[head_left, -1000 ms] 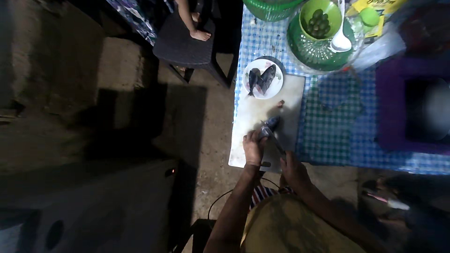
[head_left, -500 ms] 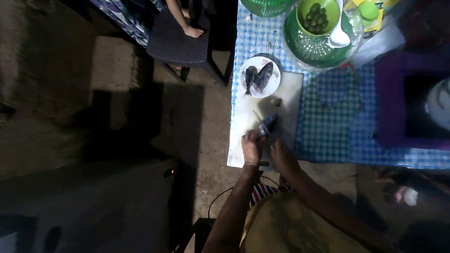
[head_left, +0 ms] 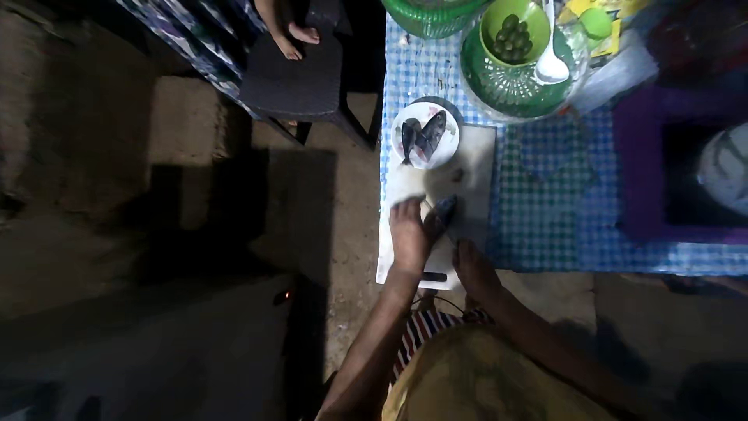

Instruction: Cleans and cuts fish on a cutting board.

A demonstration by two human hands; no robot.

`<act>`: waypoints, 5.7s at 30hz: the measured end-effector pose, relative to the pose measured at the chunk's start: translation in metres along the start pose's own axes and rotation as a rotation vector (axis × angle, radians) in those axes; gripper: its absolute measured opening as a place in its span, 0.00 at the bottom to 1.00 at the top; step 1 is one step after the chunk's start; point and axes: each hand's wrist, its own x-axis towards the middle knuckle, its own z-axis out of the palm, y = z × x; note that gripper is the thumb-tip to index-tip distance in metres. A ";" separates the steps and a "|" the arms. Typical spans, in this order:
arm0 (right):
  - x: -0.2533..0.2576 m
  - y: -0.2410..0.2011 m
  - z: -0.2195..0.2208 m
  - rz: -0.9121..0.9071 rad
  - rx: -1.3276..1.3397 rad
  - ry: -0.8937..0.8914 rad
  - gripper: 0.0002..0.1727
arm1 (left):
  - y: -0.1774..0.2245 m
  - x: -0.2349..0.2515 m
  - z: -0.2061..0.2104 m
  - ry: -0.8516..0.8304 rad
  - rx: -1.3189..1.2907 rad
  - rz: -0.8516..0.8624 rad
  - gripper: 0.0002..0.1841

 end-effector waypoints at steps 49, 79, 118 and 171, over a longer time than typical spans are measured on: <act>-0.023 0.099 -0.060 0.092 0.213 0.216 0.24 | 0.009 0.061 0.088 -0.373 0.460 -0.092 0.23; -0.028 0.010 -0.002 -0.287 0.014 -0.029 0.26 | -0.062 -0.036 0.045 0.025 -0.073 -0.412 0.23; 0.006 -0.004 0.005 -0.080 -0.040 -0.217 0.28 | -0.028 -0.004 -0.020 0.167 -0.025 -0.188 0.28; 0.041 0.177 -0.039 0.028 -0.046 0.380 0.27 | 0.014 0.147 0.010 0.171 -0.073 -0.049 0.45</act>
